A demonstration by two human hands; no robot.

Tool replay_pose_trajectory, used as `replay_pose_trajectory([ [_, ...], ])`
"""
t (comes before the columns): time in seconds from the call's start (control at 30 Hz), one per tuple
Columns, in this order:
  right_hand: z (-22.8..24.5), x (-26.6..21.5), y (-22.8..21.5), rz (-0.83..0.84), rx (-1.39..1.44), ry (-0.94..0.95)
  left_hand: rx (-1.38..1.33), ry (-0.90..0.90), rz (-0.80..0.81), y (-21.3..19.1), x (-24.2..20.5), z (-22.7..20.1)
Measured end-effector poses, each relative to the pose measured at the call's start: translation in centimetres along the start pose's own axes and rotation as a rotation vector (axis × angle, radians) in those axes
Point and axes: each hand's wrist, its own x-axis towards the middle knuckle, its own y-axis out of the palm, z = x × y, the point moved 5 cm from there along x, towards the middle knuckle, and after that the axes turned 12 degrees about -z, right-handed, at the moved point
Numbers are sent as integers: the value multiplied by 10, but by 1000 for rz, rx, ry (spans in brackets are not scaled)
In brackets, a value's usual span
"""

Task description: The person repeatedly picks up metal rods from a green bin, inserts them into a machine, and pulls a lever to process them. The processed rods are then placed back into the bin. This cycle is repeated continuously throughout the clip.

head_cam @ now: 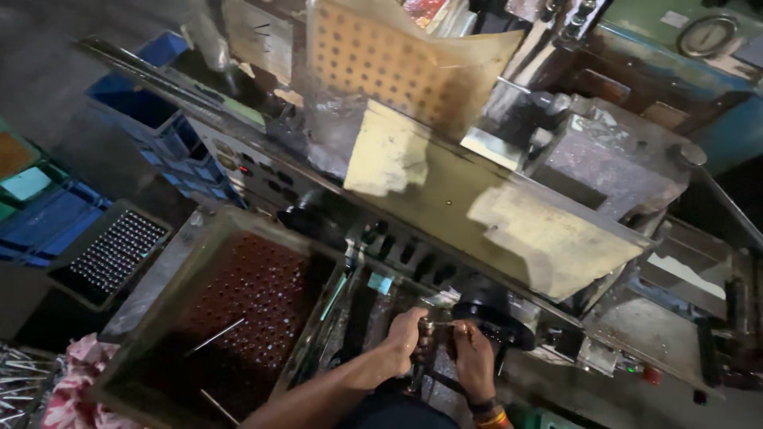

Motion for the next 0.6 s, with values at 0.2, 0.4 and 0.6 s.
replay_pose_trajectory([
  [0.2, -40, 10, -30, -69, -58, -25, 139, -26, 100, 41, 30, 17],
  [0.4, -121, 27, -51, 17, 323, 620, 752, 1037, 381, 94, 15, 3],
  [0.6, -76, 33, -140, 268, -204, -771, 1304, 1164, 705, 145, -50, 15],
])
